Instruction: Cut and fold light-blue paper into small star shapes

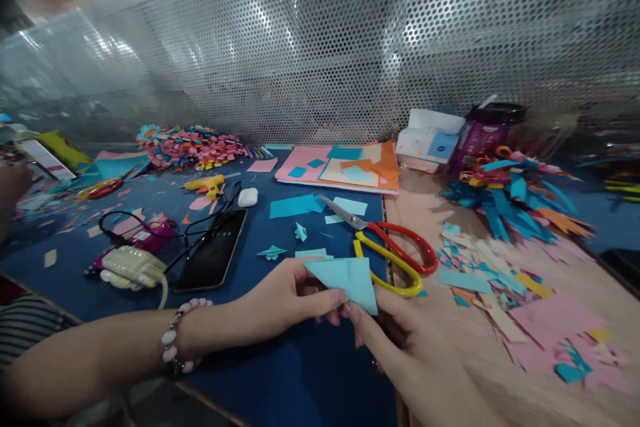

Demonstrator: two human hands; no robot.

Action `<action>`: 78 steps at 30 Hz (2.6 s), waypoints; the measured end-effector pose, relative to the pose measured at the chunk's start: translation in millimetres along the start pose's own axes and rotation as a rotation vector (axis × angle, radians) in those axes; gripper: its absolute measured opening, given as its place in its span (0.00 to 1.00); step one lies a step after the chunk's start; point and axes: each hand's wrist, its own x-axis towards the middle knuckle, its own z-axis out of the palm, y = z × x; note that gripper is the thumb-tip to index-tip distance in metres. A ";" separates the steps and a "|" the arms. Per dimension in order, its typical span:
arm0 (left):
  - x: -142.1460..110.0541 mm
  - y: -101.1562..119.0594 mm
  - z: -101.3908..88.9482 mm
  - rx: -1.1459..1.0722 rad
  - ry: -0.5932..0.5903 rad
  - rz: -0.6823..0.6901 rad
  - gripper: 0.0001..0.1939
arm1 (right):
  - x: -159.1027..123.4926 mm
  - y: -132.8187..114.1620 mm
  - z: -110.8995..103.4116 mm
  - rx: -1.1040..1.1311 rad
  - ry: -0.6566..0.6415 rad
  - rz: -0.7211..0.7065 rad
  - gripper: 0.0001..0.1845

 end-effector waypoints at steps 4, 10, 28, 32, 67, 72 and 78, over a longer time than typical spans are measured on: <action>-0.3 -0.8 1.0 -0.020 0.010 -0.011 0.16 | -2.4 -3.4 2.5 0.086 0.018 0.024 0.22; -1.9 3.3 2.0 -0.014 -0.006 -0.008 0.14 | -3.3 -4.3 3.0 0.121 0.011 0.059 0.21; -3.3 2.7 1.8 0.014 -0.036 0.084 0.13 | -1.4 4.9 -1.0 0.068 -0.021 -0.009 0.18; -3.6 4.5 2.1 0.013 -0.032 0.048 0.13 | -2.5 3.8 0.7 0.075 -0.009 -0.026 0.18; 7.6 0.9 -3.3 -0.387 0.125 -0.085 0.14 | 58.5 21.3 -37.9 -0.039 -0.147 0.141 0.22; 1.6 1.7 0.1 -0.329 0.002 -0.060 0.12 | 49.0 14.2 -11.5 0.257 -0.045 0.086 0.20; 2.4 0.3 -0.1 -0.330 -0.032 -0.035 0.12 | 49.9 25.8 3.9 0.274 0.046 -0.134 0.25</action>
